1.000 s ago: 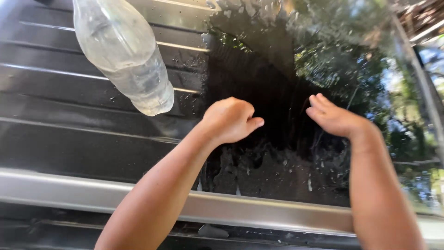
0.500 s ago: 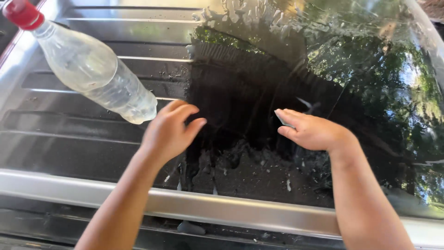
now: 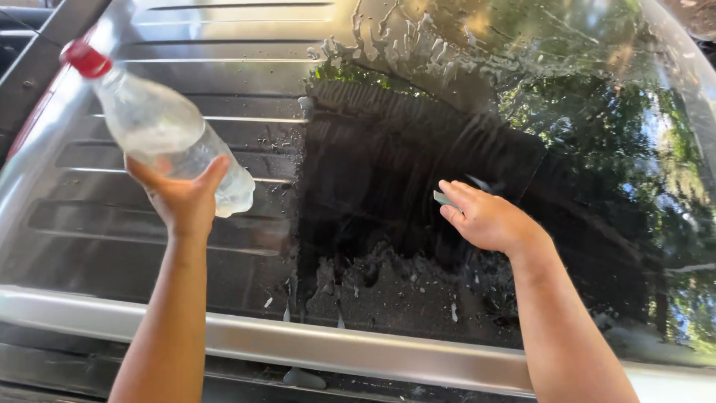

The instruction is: Applying a dark protective tint film to the sunroof of a vehicle using water and a squeegee.

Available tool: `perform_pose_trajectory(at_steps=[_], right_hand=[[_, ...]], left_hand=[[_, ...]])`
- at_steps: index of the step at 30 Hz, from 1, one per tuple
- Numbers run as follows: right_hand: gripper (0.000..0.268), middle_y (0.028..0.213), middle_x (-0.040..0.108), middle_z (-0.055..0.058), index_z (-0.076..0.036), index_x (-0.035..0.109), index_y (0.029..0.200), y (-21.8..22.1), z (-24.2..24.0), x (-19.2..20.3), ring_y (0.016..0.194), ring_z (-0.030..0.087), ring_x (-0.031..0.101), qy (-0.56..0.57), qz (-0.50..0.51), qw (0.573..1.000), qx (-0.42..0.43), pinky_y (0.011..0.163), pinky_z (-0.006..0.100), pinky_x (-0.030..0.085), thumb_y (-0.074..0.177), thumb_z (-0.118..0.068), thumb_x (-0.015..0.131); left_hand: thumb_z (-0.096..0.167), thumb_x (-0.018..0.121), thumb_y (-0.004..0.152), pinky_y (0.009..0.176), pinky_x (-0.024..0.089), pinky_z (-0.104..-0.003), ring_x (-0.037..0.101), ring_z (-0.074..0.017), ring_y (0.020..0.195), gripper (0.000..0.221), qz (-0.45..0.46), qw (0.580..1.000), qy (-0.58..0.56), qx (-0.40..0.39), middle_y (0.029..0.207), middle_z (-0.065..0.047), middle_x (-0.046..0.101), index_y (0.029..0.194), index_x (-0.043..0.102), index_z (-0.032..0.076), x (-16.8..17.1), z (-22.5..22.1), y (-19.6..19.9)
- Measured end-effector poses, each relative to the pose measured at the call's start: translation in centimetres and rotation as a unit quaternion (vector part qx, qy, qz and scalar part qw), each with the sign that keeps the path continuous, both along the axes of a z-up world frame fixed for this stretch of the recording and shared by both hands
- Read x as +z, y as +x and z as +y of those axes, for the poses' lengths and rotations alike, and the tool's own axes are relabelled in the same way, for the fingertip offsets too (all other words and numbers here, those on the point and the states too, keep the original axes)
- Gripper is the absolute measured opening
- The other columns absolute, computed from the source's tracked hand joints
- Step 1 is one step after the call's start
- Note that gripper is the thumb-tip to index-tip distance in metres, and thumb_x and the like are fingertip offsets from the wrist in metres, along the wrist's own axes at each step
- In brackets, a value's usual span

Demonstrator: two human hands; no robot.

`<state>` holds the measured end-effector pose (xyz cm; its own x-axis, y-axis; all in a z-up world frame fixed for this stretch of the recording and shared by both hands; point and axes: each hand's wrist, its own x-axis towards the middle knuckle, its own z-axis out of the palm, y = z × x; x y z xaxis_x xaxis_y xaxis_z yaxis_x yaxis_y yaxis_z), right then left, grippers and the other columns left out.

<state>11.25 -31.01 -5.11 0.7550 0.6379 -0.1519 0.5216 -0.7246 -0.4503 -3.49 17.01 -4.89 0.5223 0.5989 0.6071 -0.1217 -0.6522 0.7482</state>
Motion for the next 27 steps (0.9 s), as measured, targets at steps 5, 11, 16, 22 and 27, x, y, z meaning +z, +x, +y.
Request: perform_pose_trajectory(at_steps=[5, 11, 16, 22, 27], right_hand=[[0.052, 0.144, 0.059, 0.008, -0.011, 0.05, 0.146, -1.4, 1.0, 4.7, 0.129, 0.032, 0.06, -0.041, -0.063, 0.987, -0.145, 0.101, 0.048, 0.049, 0.103, -0.04, 0.045], [0.058, 0.145, 0.055, 0.014, -0.007, 0.043, 0.15, 0.0, 0.2, 2.9, 0.127, 0.039, 0.055, -0.008, -0.051, 0.974, -0.221, 0.1, 0.05, 0.047, 0.105, -0.044, 0.042], [0.061, 0.146, 0.055, 0.017, -0.009, 0.043, 0.153, -0.2, 0.2, 3.7, 0.131, 0.039, 0.054, -0.036, -0.047, 0.969, -0.241, 0.105, 0.05, 0.044, 0.105, -0.047, 0.04], [0.056, 0.144, 0.058, 0.018, -0.008, 0.047, 0.153, -0.2, -0.1, 3.9, 0.128, 0.041, 0.057, 0.021, -0.099, 0.954, -0.282, 0.105, 0.049, 0.047, 0.107, -0.04, 0.044], [0.059, 0.158, 0.04, 0.032, 0.009, 0.035, 0.155, 1.0, -0.1, 0.5, 0.149, 0.045, 0.038, 0.127, -0.192, 0.961, -0.151, 0.121, 0.047, 0.032, 0.113, -0.031, 0.048]], left_hand=[[0.022, 0.107, 0.073, 0.121, 0.046, -0.046, 0.049, -0.0348, 0.145, 0.123, 0.083, 0.995, 0.057, -0.017, 0.154, -0.022, 0.043, 0.159, 0.021, 0.002, 4.5, -4.4, 0.8], [0.023, 0.099, 0.057, 0.114, 0.04, -0.051, 0.049, -0.0384, 0.133, 0.106, 0.221, 0.941, 0.238, -0.095, 0.141, -0.02, 0.049, 0.145, 0.042, 0.007, 6.7, -11.0, 2.7], [0.015, 0.089, 0.058, 0.114, 0.026, -0.061, 0.047, -0.0353, 0.133, 0.092, 0.318, 0.876, 0.334, -0.141, 0.136, -0.011, 0.055, 0.141, 0.049, 0.018, 5.9, -13.2, 3.6], [0.007, 0.078, 0.066, 0.114, 0.026, -0.066, 0.05, -0.0333, 0.129, 0.081, 0.368, 0.836, 0.382, -0.142, 0.125, -0.008, 0.06, 0.14, 0.05, 0.026, 5.3, -14.0, 4.2], [0.001, 0.069, 0.076, 0.115, 0.028, -0.066, 0.053, -0.036, 0.125, 0.069, 0.362, 0.842, 0.379, -0.127, 0.119, -0.01, 0.062, 0.139, 0.055, 0.025, 4.4, -13.3, 4.7]])
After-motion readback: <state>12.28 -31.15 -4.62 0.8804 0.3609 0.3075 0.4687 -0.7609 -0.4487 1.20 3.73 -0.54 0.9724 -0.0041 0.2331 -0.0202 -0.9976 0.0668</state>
